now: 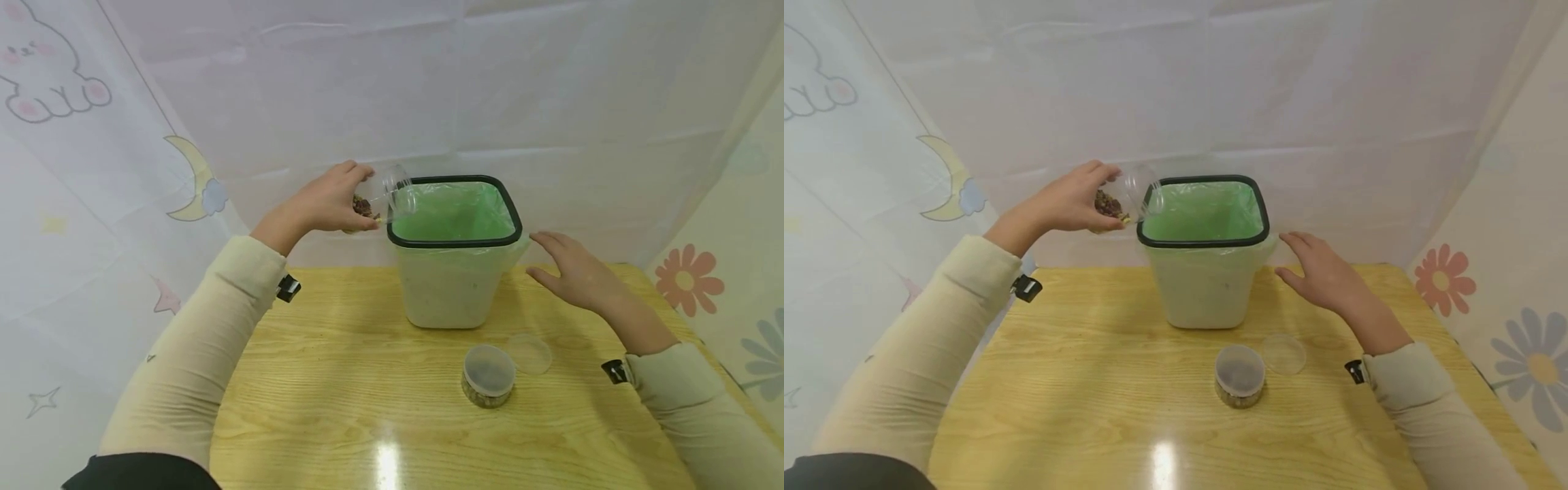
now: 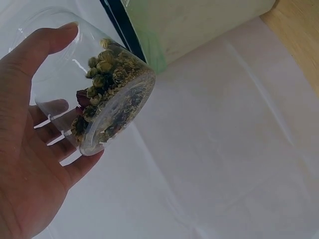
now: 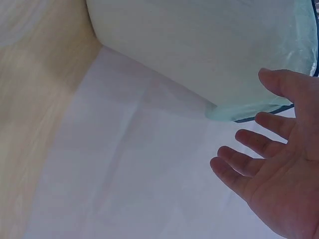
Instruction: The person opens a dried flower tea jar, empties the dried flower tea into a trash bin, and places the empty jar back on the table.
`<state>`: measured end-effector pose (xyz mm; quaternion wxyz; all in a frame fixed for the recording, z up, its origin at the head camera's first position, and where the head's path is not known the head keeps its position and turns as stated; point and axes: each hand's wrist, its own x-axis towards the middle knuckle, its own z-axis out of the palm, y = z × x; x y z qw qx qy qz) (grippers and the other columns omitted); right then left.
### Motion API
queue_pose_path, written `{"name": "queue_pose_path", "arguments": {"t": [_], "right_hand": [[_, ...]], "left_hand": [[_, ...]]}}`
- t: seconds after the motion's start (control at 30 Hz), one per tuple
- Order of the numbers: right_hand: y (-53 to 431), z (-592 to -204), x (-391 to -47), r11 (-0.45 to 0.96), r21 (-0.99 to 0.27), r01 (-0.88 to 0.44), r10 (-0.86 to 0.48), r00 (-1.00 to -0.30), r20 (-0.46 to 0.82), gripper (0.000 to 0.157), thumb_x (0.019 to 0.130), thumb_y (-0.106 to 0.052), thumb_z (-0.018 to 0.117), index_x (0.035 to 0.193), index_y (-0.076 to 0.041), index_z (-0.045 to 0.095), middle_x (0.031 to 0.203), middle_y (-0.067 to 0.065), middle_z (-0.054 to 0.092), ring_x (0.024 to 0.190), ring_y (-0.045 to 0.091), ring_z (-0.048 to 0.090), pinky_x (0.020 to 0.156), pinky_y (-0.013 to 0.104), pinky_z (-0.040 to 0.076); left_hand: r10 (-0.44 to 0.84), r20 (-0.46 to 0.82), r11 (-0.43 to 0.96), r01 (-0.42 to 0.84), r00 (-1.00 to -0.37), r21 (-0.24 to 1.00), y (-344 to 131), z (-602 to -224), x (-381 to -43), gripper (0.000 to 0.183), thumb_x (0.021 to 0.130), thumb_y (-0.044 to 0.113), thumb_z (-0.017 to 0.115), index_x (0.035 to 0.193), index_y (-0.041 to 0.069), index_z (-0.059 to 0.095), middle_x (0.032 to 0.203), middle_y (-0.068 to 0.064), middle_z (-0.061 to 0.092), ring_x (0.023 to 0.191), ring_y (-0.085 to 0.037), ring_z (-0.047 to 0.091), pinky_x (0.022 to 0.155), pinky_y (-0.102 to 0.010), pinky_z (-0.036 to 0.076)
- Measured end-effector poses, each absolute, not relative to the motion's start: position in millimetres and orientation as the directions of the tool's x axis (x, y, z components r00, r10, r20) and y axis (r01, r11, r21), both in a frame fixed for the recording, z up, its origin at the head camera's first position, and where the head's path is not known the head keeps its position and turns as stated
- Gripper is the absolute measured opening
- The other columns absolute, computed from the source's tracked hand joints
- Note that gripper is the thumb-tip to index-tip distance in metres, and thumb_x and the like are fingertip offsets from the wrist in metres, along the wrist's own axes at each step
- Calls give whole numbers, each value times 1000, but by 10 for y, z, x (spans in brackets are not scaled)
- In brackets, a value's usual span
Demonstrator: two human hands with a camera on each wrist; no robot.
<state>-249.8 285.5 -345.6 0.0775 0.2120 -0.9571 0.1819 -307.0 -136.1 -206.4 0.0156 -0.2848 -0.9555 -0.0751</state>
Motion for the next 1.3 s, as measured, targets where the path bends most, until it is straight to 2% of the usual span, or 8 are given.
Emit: {"name": "queue_pose_path", "arguments": {"t": [0.2, 0.5, 0.8, 1.0, 1.3], "right_hand": [[2779, -3359, -2483, 830, -303, -468, -369, -868, 331, 67, 101, -24, 64, 155, 0, 34, 155, 30, 34, 140, 51, 32, 110, 67, 30], [2574, -3228, -2435, 787, -219, -576, -402, -749, 527, 58, 94, -8, 70, 147, 1, 48, 149, 26, 45, 135, 47, 43, 104, 64, 40], [2505, -3286, -2484, 746, -140, -651, -472, -665, 579, 59, 89, -3, 74, 143, 3, 52, 144, 26, 50, 131, 47, 48, 98, 63, 45], [2482, -3346, -2524, 725, -99, -682, -502, -621, 601, 60, 86, 0, 76, 141, 4, 54, 143, 26, 51, 136, 45, 45, 100, 62, 45], [2471, -3364, -2523, 725, -125, -677, -499, -642, 582, 58, 89, -4, 75, 143, 2, 54, 145, 25, 51, 141, 40, 41, 103, 61, 44]], "left_hand": [[546, 61, 828, 549, -836, 118, -1338, -2039, -3092, 95, 85, 48, 78, 157, 7, 30, 150, -15, 41, 138, -33, 41, 113, -50, 38], [550, 57, 829, 553, -833, 80, -1313, -1981, -3155, 95, 86, 47, 77, 157, 5, 31, 151, -17, 39, 141, -34, 38, 115, -49, 35], [560, 41, 825, 562, -827, 66, -1258, -1959, -3178, 96, 87, 48, 75, 158, 4, 29, 153, -18, 37, 142, -34, 37, 116, -48, 36], [560, 10, 828, 560, -829, 43, -1189, -1942, -3184, 97, 87, 46, 76, 159, 3, 27, 157, -19, 33, 146, -35, 32, 118, -49, 32], [568, -19, 823, 568, -823, 3, -1112, -1929, -3223, 97, 89, 47, 75, 160, 5, 24, 160, -19, 29, 148, -35, 28, 119, -50, 31]]}}
